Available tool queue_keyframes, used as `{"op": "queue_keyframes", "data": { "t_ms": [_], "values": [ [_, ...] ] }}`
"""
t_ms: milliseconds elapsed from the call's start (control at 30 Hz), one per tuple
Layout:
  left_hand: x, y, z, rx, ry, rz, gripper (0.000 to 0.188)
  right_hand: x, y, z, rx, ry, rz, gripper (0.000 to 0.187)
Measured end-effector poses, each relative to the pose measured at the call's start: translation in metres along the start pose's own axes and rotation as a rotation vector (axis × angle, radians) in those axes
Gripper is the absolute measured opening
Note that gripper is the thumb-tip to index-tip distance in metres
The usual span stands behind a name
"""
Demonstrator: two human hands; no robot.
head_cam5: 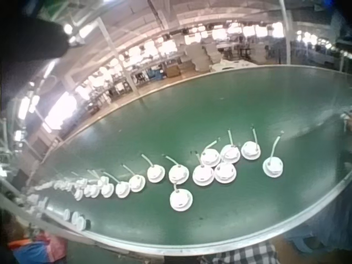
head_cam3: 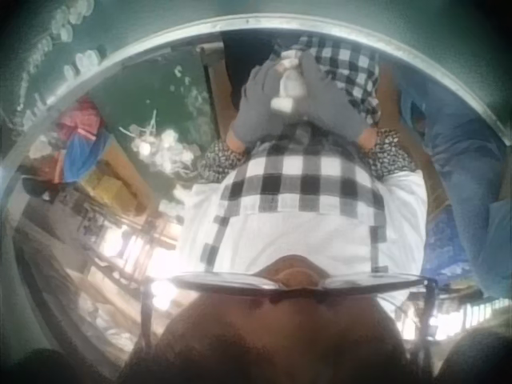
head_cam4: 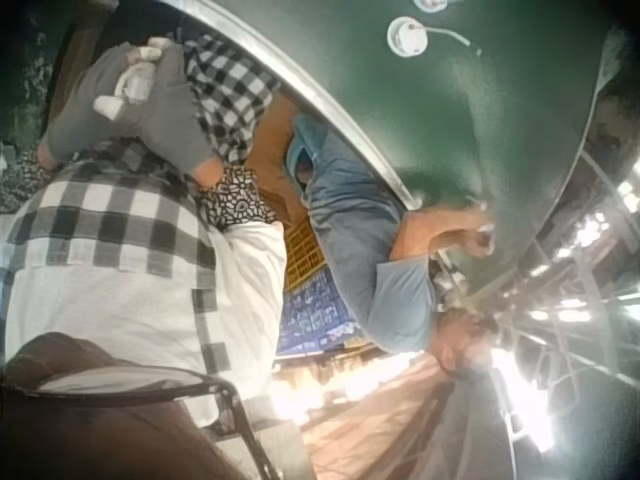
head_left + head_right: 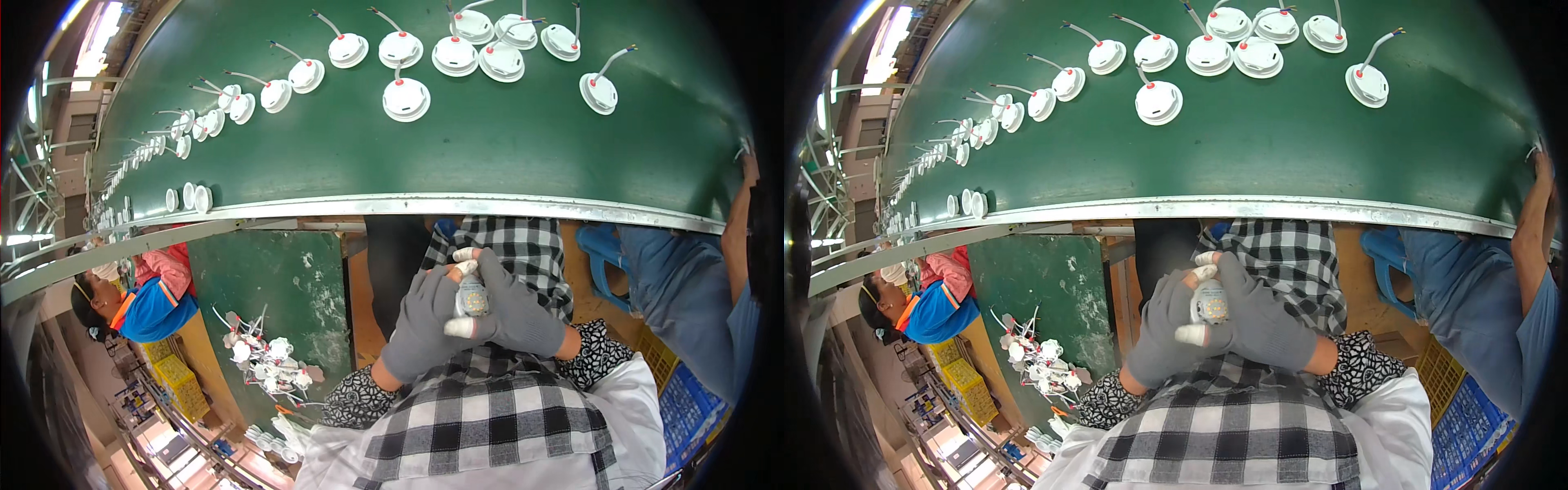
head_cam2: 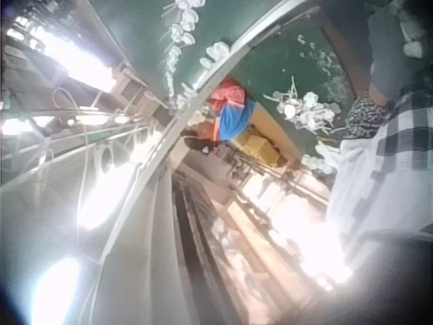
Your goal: The person assembles LED light fixtures by threading the wires of circuit boards through plastic bases, fitting the boards into the casings by hand, and placing the assembled units onto the conveyor belt.
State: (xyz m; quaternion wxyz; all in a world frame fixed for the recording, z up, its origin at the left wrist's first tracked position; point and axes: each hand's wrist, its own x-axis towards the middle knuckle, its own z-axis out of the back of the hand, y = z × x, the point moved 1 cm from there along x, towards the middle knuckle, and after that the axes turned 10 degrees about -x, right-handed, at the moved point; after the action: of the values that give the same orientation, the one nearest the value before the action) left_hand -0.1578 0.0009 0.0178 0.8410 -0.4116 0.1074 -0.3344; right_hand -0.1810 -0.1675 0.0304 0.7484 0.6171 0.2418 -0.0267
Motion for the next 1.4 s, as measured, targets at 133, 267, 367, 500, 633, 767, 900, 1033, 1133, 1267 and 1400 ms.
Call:
{"op": "queue_keyframes", "data": {
  "t_ms": [133, 267, 367, 500, 633, 767, 900, 1033, 1133, 1267, 1400],
  "values": [
    [0.009, -0.003, 0.03, -0.488, 0.152, 0.341, 0.092, -0.005, 0.011, 0.034, -0.145, 0.055, 0.182, 0.08],
    [0.009, -0.001, 0.041, -0.769, 0.381, 0.292, 0.106, -0.008, 0.02, 0.046, -0.682, -0.015, 0.805, 0.044],
    [0.007, -0.001, 0.036, -1.042, 0.404, 0.347, 0.11, -0.012, 0.026, 0.038, -0.858, -0.07, 1.139, 0.032],
    [0.008, -0.019, 0.035, -1.234, 0.274, 0.467, 0.107, -0.013, 0.024, 0.035, -0.868, -0.063, 1.13, 0.03],
    [0.005, -0.02, 0.037, -0.938, 0.346, 0.504, 0.103, -0.011, 0.027, 0.036, -0.899, -0.067, 1.221, 0.031],
    [0.003, -0.023, 0.034, -0.894, 0.365, 0.447, 0.101, -0.017, 0.022, 0.034, -0.852, 0.005, 1.254, 0.03],
    [0.006, -0.024, 0.032, -0.871, 0.318, 0.435, 0.099, -0.014, 0.024, 0.035, -0.845, 0.082, 1.138, 0.025],
    [0.01, -0.026, 0.035, -0.812, 0.343, 0.441, 0.097, -0.006, 0.025, 0.035, -0.796, 0.059, 1.144, 0.025],
    [0.01, -0.022, 0.04, -0.876, 0.306, 0.42, 0.086, 0.002, 0.024, 0.044, -0.791, 0.085, 1.098, 0.024],
    [0.013, -0.025, 0.04, -1.218, 0.111, 0.603, 0.057, 0.007, 0.034, 0.052, -1.002, -0.05, 1.16, 0.02],
    [0.017, -0.028, 0.033, -1.039, 0.012, 0.567, 0.043, 0.01, 0.035, 0.052, -1.052, -0.224, 0.901, 0.029]
  ]
}}
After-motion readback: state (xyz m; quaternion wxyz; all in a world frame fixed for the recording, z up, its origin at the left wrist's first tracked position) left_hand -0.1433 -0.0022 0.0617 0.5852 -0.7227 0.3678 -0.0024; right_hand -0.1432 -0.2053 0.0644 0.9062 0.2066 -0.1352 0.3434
